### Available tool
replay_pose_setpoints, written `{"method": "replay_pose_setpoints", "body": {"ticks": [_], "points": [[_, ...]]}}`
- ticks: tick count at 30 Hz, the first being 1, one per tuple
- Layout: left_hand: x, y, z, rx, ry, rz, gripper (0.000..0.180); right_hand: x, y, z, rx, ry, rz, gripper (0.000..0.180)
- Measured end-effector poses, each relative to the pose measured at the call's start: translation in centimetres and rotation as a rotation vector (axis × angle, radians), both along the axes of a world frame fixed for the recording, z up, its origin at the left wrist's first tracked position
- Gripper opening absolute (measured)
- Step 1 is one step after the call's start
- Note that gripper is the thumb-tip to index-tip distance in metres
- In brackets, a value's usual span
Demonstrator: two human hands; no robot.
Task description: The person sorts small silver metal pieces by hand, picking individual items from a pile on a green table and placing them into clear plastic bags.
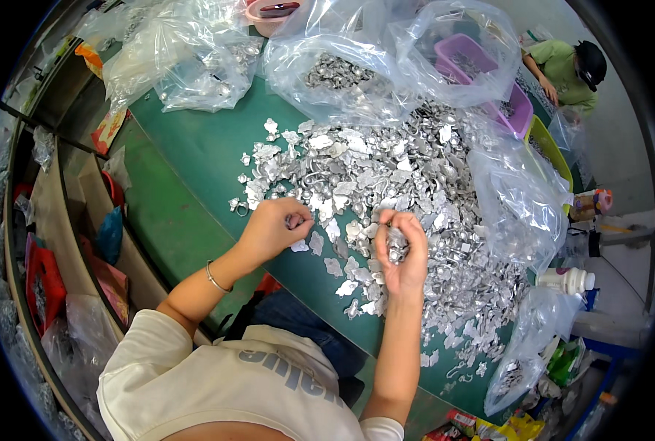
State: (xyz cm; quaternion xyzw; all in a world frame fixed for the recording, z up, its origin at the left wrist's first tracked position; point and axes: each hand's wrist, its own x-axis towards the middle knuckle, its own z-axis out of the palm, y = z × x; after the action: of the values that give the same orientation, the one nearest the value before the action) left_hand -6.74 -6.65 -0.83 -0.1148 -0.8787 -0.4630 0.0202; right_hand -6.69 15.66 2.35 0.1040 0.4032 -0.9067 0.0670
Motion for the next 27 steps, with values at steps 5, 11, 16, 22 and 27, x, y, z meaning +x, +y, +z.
{"method": "replay_pose_setpoints", "body": {"ticks": [5, 11, 16, 22, 27], "points": [[-0.7, -2.1, 0.7, 1.303, -0.752, -0.117, 0.012, -0.4, -0.1, -1.0, 0.522, 0.081, 0.053, 0.011], [-1.0, -3.3, 0.1, 1.676, -0.69, -0.217, 0.012, -1.6, -3.7, -3.0, 1.905, 0.561, -0.127, 0.019], [-0.8, -2.4, 0.1, 0.621, -0.229, -0.01, 0.011, -1.2, -2.3, -2.5, 1.184, 0.279, -0.049, 0.008], [-0.4, -0.4, -0.1, -0.209, 0.086, 0.071, 0.008, -0.8, -1.1, 0.5, -0.041, -0.067, 0.014, 0.016], [-1.4, -2.3, 0.3, 1.064, -0.528, -0.085, 0.01, 0.0, -2.3, -0.2, 0.57, -0.083, 0.281, 0.016]]}}
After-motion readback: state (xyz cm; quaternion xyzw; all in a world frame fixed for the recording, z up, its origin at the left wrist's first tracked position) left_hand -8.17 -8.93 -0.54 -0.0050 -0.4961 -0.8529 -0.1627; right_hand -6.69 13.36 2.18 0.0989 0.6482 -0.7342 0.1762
